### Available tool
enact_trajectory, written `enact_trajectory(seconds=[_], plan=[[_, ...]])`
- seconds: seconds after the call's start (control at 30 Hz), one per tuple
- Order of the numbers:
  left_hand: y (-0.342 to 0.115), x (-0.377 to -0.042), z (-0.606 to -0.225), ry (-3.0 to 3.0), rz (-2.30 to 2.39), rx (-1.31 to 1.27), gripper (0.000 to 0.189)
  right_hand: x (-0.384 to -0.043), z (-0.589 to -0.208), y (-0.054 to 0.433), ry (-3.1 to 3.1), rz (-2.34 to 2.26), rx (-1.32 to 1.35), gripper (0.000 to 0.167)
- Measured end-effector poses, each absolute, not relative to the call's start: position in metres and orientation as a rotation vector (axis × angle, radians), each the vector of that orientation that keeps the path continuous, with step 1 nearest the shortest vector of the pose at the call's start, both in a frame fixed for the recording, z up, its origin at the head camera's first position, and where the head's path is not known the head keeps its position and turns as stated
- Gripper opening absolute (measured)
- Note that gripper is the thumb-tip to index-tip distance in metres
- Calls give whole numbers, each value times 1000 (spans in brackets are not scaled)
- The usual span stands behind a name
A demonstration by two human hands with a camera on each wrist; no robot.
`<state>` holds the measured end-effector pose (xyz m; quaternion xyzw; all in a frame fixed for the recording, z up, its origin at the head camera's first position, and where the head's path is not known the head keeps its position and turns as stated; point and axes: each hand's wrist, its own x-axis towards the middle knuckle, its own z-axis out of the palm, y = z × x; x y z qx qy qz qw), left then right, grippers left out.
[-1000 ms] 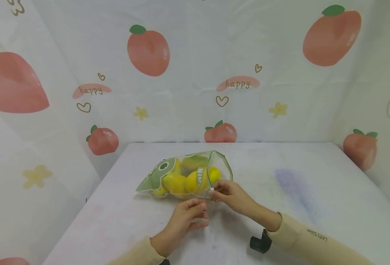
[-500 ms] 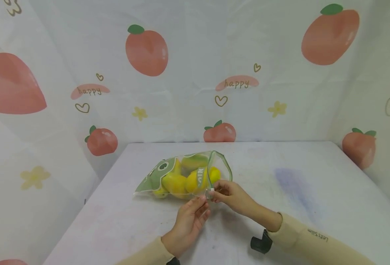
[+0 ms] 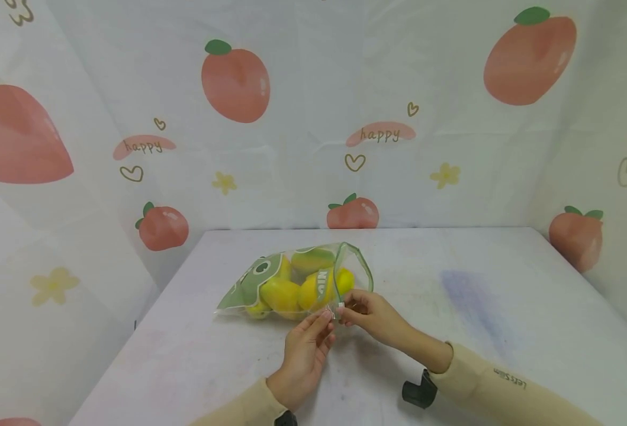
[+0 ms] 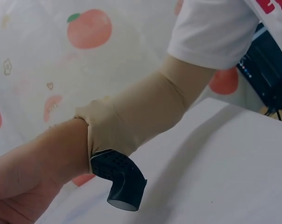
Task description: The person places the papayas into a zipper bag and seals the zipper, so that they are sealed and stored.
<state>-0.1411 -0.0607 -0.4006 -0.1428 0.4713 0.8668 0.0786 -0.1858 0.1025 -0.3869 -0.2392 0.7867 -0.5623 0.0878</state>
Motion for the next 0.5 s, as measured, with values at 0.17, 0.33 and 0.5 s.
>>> enact_trajectory(seconds=[0.17,0.33,0.5], plan=[[-59,-142,-402,1410,2615,-451,12,-186,-388,101,2299,-1732,-655,23],[-59,-142,-402,1418,2611,-451,11,-186,-388,101,2236,-1831,-506,25],[-59,-142,-402,1427,2595,-432,20,-185,-387,101,2171,-1915,-388,25]])
